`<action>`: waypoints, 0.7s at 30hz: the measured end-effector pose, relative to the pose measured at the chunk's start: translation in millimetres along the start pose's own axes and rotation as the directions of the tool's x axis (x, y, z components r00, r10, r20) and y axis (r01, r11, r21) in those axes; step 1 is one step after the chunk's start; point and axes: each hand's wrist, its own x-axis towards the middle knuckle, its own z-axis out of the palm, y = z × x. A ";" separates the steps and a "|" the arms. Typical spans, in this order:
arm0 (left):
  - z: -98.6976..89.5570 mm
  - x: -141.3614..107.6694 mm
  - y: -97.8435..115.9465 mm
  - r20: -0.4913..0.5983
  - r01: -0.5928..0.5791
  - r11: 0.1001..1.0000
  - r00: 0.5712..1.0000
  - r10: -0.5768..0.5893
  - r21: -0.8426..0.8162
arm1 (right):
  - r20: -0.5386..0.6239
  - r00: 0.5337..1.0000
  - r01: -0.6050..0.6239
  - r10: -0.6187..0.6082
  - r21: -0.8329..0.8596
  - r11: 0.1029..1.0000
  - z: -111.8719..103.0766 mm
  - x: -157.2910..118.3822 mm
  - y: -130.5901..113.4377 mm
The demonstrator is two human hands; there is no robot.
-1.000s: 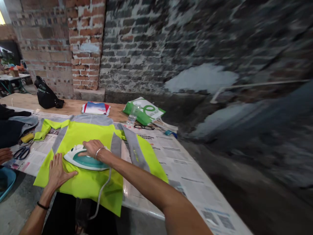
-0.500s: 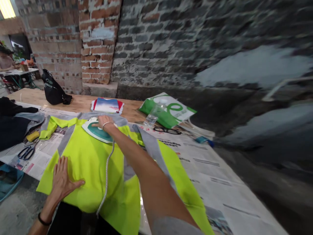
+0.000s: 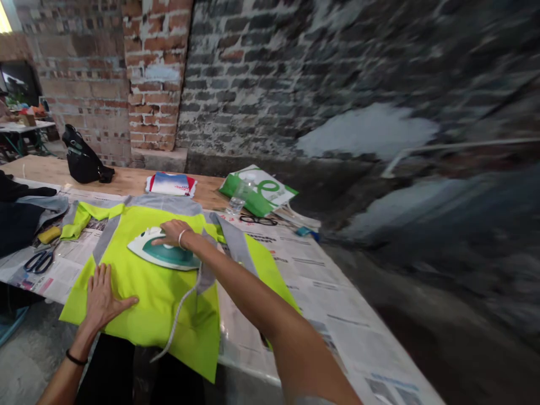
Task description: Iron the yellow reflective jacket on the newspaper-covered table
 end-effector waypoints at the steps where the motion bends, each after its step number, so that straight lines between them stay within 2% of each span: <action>1: -0.8 0.9 -0.1 -0.003 -0.003 1.000 1.000 0.003 0.000 | 0.010 0.999 0.039 -0.039 -0.007 0.999 2.1 -14.7 -7.4; 4: -2.4 3.2 -1.5 0.000 -0.010 1.000 1.000 0.010 -0.002 | 0.032 0.992 0.126 -0.126 -0.023 0.992 7.4 -53.3 -27.0; 6: -2.7 4.5 -2.7 0.005 -0.013 1.000 1.000 0.013 -0.002 | 0.042 0.990 0.140 -0.138 -0.031 0.990 9.2 -70.3 -36.0; 10: -1.9 5.5 -4.3 -0.014 -0.019 1.000 1.000 0.019 0.001 | 0.038 0.992 0.125 -0.124 -0.048 0.991 7.7 -79.7 -42.5; 15: -0.8 3.0 -5.0 0.005 -0.017 1.000 1.000 0.017 0.006 | 0.002 0.996 0.093 -0.093 -0.051 0.994 3.1 -54.0 -31.2; 21: 5.5 -3.0 -7.6 -0.033 -0.043 0.999 0.999 0.043 0.006 | -0.069 0.998 -0.007 0.004 -0.039 0.999 -1.4 21.0 15.9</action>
